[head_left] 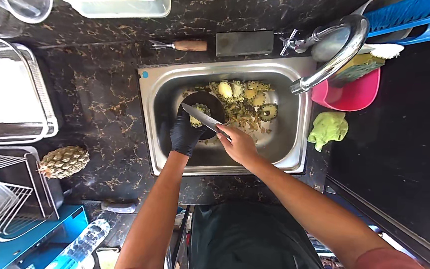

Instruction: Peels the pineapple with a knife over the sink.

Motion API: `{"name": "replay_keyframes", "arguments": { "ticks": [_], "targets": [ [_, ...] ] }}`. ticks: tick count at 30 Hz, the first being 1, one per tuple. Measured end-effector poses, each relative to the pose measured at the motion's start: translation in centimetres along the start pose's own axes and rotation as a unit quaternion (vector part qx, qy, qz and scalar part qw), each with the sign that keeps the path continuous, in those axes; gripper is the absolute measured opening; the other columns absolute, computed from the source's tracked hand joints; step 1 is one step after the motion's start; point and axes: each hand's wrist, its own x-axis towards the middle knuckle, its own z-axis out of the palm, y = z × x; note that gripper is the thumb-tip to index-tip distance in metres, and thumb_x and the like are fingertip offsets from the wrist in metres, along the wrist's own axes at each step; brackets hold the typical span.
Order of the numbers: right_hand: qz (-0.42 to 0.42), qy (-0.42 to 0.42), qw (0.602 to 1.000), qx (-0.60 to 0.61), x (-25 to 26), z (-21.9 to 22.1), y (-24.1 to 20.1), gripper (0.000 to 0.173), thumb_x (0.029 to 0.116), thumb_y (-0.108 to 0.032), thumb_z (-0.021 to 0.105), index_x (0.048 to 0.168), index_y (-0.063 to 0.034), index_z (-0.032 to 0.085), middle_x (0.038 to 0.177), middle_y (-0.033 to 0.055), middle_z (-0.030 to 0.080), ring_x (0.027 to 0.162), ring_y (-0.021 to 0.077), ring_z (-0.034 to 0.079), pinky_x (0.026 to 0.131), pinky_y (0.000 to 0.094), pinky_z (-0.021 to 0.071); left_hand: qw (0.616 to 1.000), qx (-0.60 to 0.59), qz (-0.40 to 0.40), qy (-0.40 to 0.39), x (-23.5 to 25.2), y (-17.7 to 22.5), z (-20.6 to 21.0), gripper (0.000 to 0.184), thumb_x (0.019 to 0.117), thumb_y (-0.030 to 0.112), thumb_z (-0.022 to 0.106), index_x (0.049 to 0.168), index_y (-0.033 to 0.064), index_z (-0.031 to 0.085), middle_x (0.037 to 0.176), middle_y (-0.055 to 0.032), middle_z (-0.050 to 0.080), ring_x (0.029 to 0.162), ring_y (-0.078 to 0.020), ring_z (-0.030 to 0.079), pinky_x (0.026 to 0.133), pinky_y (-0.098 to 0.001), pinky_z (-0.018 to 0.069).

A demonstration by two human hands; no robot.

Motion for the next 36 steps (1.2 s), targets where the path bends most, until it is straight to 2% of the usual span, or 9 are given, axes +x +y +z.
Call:
{"name": "replay_keyframes", "arguments": {
  "ticks": [12, 15, 18, 20, 22, 24, 28, 30, 36],
  "targets": [
    [0.045, -0.012, 0.998, 0.036, 0.1, -0.2, 0.3, 0.053, 0.1030, -0.048, 0.055, 0.153, -0.0301, 0.045, 0.101, 0.0067, 0.073, 0.085, 0.0278, 0.071, 0.073, 0.0545, 0.0587, 0.998, 0.050, -0.036, -0.017, 0.4, 1.3, -0.8, 0.080, 0.0710, 0.055, 0.087, 0.138, 0.0195, 0.060, 0.120, -0.0139, 0.070, 0.106, -0.0364, 0.069, 0.086, -0.0651, 0.0546],
    [0.031, -0.002, 0.998, 0.047, -0.4, -1.1, 0.7, 0.043, 0.1026, -0.048, 0.056, 0.137, -0.0215, 0.055, 0.093, 0.0066, 0.072, 0.080, 0.0269, 0.071, 0.069, 0.0525, 0.0588, 0.999, -0.005, -0.047, 0.016, -1.2, 2.0, -1.0, 0.085, 0.0736, 0.041, 0.089, 0.147, 0.0183, 0.051, 0.130, -0.0185, 0.062, 0.116, -0.0374, 0.063, 0.093, -0.0625, 0.0538],
    [0.016, 0.002, 0.998, 0.059, -1.2, -2.7, 1.5, 0.034, 0.1052, -0.044, 0.053, 0.130, -0.0226, 0.063, 0.100, 0.0039, 0.072, 0.087, 0.0230, 0.070, 0.074, 0.0504, 0.0583, 0.989, -0.131, -0.025, 0.058, -4.1, 3.0, -0.7, 0.049, 0.0894, 0.026, 0.075, 0.134, 0.0120, 0.059, 0.123, -0.0145, 0.063, 0.106, -0.0270, 0.064, 0.089, -0.0502, 0.0558],
    [0.030, -0.013, 0.998, 0.057, -1.6, -3.6, 1.8, 0.038, 0.1054, -0.044, 0.052, 0.141, -0.0304, 0.058, 0.109, 0.0038, 0.073, 0.093, 0.0241, 0.071, 0.078, 0.0533, 0.0577, 0.978, -0.199, -0.023, 0.050, -5.2, 3.2, -0.2, 0.034, 0.0936, 0.022, 0.071, 0.125, 0.0122, 0.065, 0.116, -0.0085, 0.065, 0.095, -0.0176, 0.065, 0.081, -0.0395, 0.0573],
    [0.060, -0.048, 0.996, 0.050, -1.6, -4.7, 1.8, 0.058, 0.1063, -0.046, 0.049, 0.161, -0.0434, 0.030, 0.123, 0.0054, 0.072, 0.104, 0.0279, 0.071, 0.086, 0.0582, 0.0565, 0.976, -0.215, -0.019, 0.041, -5.2, 3.2, 0.1, 0.031, 0.0940, 0.022, 0.070, 0.124, 0.0149, 0.066, 0.112, -0.0053, 0.066, 0.089, -0.0136, 0.064, 0.076, -0.0352, 0.0569],
    [0.086, -0.060, 0.993, 0.045, -1.7, -5.2, 2.1, 0.070, 0.1057, -0.048, 0.049, 0.165, -0.0418, 0.012, 0.109, 0.0099, 0.074, 0.093, 0.0317, 0.071, 0.081, 0.0589, 0.0564, 0.978, -0.203, -0.004, 0.047, -5.0, 3.0, -0.1, 0.033, 0.0931, 0.022, 0.071, 0.125, 0.0153, 0.066, 0.112, -0.0063, 0.065, 0.088, -0.0144, 0.064, 0.076, -0.0355, 0.0564],
    [0.084, -0.013, 0.996, 0.023, -2.7, -5.4, 2.9, 0.059, 0.1031, -0.045, 0.056, 0.156, -0.0303, 0.036, 0.096, 0.0084, 0.073, 0.084, 0.0301, 0.072, 0.073, 0.0554, 0.0581, 0.981, -0.038, 0.184, 0.059, -5.9, 3.9, -0.2, 0.042, 0.0855, 0.013, 0.067, 0.127, 0.0182, 0.069, 0.125, -0.0138, 0.062, 0.112, -0.0288, 0.062, 0.092, -0.0512, 0.0540],
    [0.096, -0.006, 0.995, -0.013, -3.3, -6.0, 2.4, 0.062, 0.1025, -0.042, 0.058, 0.157, -0.0260, 0.034, 0.095, 0.0098, 0.072, 0.083, 0.0315, 0.072, 0.072, 0.0549, 0.0584, 0.955, 0.072, 0.288, 0.013, -7.1, 5.6, 0.8, 0.061, 0.0801, 0.010, 0.068, 0.137, 0.0337, 0.064, 0.133, -0.0148, 0.061, 0.123, -0.0385, 0.056, 0.095, -0.0595, 0.0487],
    [0.174, 0.017, 0.976, -0.130, -7.7, -10.8, 1.1, 0.068, 0.1036, -0.039, 0.056, 0.163, -0.0237, 0.025, 0.097, 0.0125, 0.072, 0.086, 0.0341, 0.072, 0.073, 0.0537, 0.0578, 0.936, 0.162, 0.311, -0.017, -5.5, 9.2, 4.6, 0.090, 0.0775, 0.008, 0.071, 0.153, 0.0478, 0.041, 0.128, -0.0204, 0.059, 0.113, -0.0443, 0.057, 0.085, -0.0596, 0.0483]
  ]
}}
